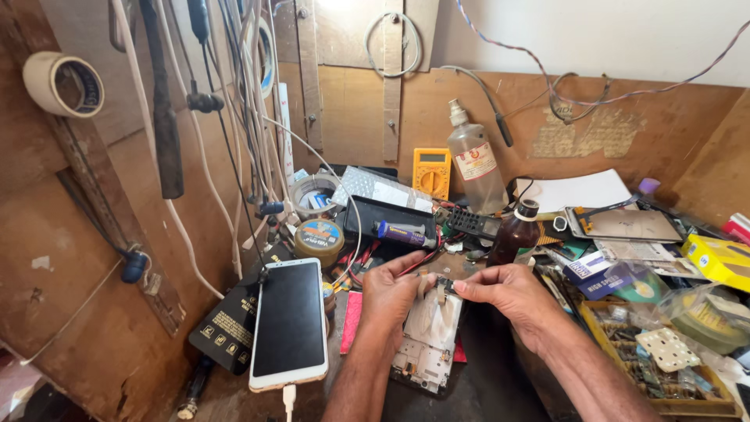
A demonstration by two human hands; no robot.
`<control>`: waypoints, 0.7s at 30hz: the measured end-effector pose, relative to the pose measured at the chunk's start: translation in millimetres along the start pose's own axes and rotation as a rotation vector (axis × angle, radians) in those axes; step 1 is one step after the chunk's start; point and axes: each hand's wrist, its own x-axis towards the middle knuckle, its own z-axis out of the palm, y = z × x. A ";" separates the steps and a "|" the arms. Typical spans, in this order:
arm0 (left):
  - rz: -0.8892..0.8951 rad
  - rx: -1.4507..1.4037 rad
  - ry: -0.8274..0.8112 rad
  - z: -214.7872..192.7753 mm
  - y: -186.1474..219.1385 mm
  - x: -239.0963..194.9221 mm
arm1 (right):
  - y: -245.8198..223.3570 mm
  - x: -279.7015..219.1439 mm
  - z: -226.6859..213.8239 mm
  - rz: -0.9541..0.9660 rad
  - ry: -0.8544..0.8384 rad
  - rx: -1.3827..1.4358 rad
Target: The person uses a small screwdriver to manipulate components inside a disassembled smartphone chassis on a cluttered workbench. They repeatedly adjust and probe internal parts while holding the device steady with the other hand.
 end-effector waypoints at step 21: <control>0.036 0.031 0.003 -8.9 -19.8 15.5 | -1.6 -8.6 -0.3 -0.026 0.016 0.075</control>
